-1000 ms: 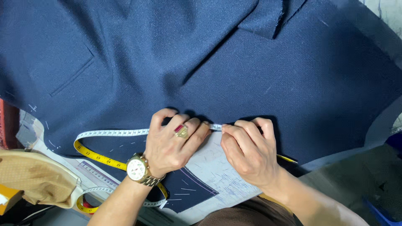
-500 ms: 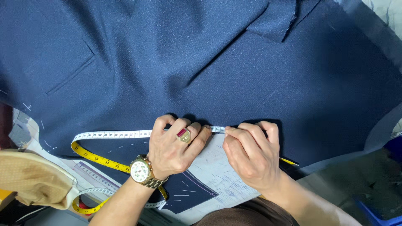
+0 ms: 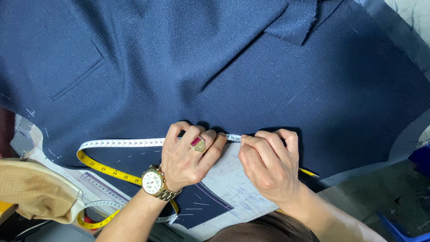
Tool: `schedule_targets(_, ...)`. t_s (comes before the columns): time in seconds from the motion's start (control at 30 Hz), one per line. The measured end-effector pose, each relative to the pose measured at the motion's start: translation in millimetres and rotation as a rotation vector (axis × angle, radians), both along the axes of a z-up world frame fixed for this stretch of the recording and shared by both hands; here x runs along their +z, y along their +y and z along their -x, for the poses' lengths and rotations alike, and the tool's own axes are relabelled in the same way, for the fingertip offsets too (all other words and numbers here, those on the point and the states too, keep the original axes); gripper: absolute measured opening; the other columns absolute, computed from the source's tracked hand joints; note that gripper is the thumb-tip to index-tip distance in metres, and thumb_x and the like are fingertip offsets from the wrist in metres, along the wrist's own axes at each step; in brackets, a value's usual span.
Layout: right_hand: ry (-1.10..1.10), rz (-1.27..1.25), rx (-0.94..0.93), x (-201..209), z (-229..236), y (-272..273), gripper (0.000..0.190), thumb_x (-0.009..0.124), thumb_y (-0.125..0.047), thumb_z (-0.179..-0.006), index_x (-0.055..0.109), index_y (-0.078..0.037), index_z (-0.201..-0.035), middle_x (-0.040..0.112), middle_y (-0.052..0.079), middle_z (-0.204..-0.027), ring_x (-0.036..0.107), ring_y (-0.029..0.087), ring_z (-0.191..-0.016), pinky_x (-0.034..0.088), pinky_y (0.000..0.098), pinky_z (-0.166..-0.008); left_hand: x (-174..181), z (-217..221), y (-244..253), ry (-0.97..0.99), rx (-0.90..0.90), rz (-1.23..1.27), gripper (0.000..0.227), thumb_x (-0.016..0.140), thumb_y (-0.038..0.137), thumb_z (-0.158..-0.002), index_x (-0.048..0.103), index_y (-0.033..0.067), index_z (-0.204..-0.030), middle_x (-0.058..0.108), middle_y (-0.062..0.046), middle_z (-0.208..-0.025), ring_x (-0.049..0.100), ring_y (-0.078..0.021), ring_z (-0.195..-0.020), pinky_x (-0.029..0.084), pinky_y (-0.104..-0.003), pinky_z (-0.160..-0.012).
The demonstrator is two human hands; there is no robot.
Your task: The person measures a piece of dark blue fabric using a tape measure on a workbench. The person aligns the tape measure along curved and straight edges of the fabric and a white paper pattern beneath it.
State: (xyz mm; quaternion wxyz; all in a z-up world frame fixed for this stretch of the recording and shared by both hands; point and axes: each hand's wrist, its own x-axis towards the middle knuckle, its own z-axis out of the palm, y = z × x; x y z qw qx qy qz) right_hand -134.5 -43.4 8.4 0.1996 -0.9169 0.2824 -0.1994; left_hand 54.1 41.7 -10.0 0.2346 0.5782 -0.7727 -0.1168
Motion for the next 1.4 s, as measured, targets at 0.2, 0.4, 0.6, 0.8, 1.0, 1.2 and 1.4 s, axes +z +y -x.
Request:
schedule_targets(0.2, -0.017, 0.023, -0.008, 1.3, -2.8, -1.3, 0.022, 0.065, 0.006, -0.094, 0.059, -0.006, -0.077, 0.069, 0.004, -0.087, 0.066, 0.022, -0.077, 0.039, 0.0399, -0.075, 0.7, 0.3, 0.8, -0.024, 0.000, -0.018, 0.021, 0.049, 0.006, -0.104, 0.068, 0.0039, -0.111, 0.068, -0.009, -0.101, 0.058, -0.0255, -0.083, 0.043, -0.043, -0.073)
schedule_targets(0.4, 0.003, -0.014, 0.009, 2.3, -0.3, -0.8, 0.020, 0.064, 0.004, -0.095, 0.059, -0.006, -0.079, 0.070, 0.005, -0.092, 0.066, 0.024, -0.079, 0.039, 0.0421, -0.076, 1.6, 2.1, -0.4, -0.042, 0.024, -0.039, 0.019, 0.051, 0.008, -0.104, 0.068, 0.0062, -0.109, 0.066, -0.005, -0.098, 0.055, -0.0245, -0.083, 0.042, -0.043, -0.073)
schedule_targets(0.6, -0.024, 0.050, 0.155, 8.7, -5.8, -14.4, 0.018, 0.059, 0.007, -0.096, 0.059, 0.000, -0.080, 0.068, 0.014, -0.094, 0.060, 0.026, -0.072, 0.042, 0.0396, -0.063, 4.9, 2.3, -2.0, -0.036, 0.045, -0.055, 0.019, 0.049, 0.009, -0.104, 0.067, 0.0082, -0.109, 0.066, -0.004, -0.097, 0.055, -0.0247, -0.080, 0.040, -0.043, -0.073)
schedule_targets(0.8, -0.133, 0.122, 0.332, 0.9, -18.2, -27.4, 0.023, 0.058, 0.010, -0.095, 0.066, 0.000, -0.076, 0.061, 0.015, -0.083, 0.057, 0.029, -0.067, 0.046, 0.0350, -0.057, -6.4, 9.5, -2.8, 0.101, 0.115, 0.133, 0.033, 0.038, 0.008, -0.109, 0.068, 0.0023, -0.096, 0.049, -0.010, -0.079, 0.049, -0.0294, -0.072, 0.042, -0.045, -0.076)
schedule_targets(1.0, -0.200, 0.161, 0.419, -13.7, -20.4, -31.4, 0.029, 0.064, 0.009, -0.095, 0.062, 0.000, -0.067, 0.060, 0.013, -0.079, 0.058, 0.025, -0.062, 0.045, 0.0311, -0.052, -4.4, 13.0, -0.1, 0.080, 0.195, 0.191, 0.026, 0.044, 0.006, -0.107, 0.067, 0.0025, -0.094, 0.051, -0.012, -0.080, 0.050, -0.0302, -0.072, 0.042, -0.045, -0.076)
schedule_targets(1.2, -0.199, 0.139, 0.457, -8.5, -26.0, -37.7, 0.031, 0.066, 0.008, -0.094, 0.059, -0.002, -0.065, 0.058, 0.011, -0.072, 0.056, 0.024, -0.058, 0.044, 0.0325, -0.052, 5.9, 7.4, 24.9, -0.045, 0.324, 0.141, 0.030, 0.041, 0.008, -0.108, 0.069, 0.0026, -0.101, 0.055, -0.012, -0.081, 0.054, -0.0284, -0.071, 0.042, -0.043, -0.073)
schedule_targets(1.4, -0.231, 0.144, 0.456, -12.5, -27.2, -38.1, 0.033, 0.067, 0.008, -0.092, 0.059, -0.003, -0.063, 0.057, 0.010, -0.069, 0.056, 0.023, -0.057, 0.043, 0.0311, -0.052, 4.5, 21.3, 27.7, -0.002, 0.395, 0.144, 0.031, 0.041, 0.008, -0.109, 0.070, 0.0013, -0.103, 0.054, -0.013, -0.081, 0.053, -0.0291, -0.070, 0.041, -0.041, -0.068)
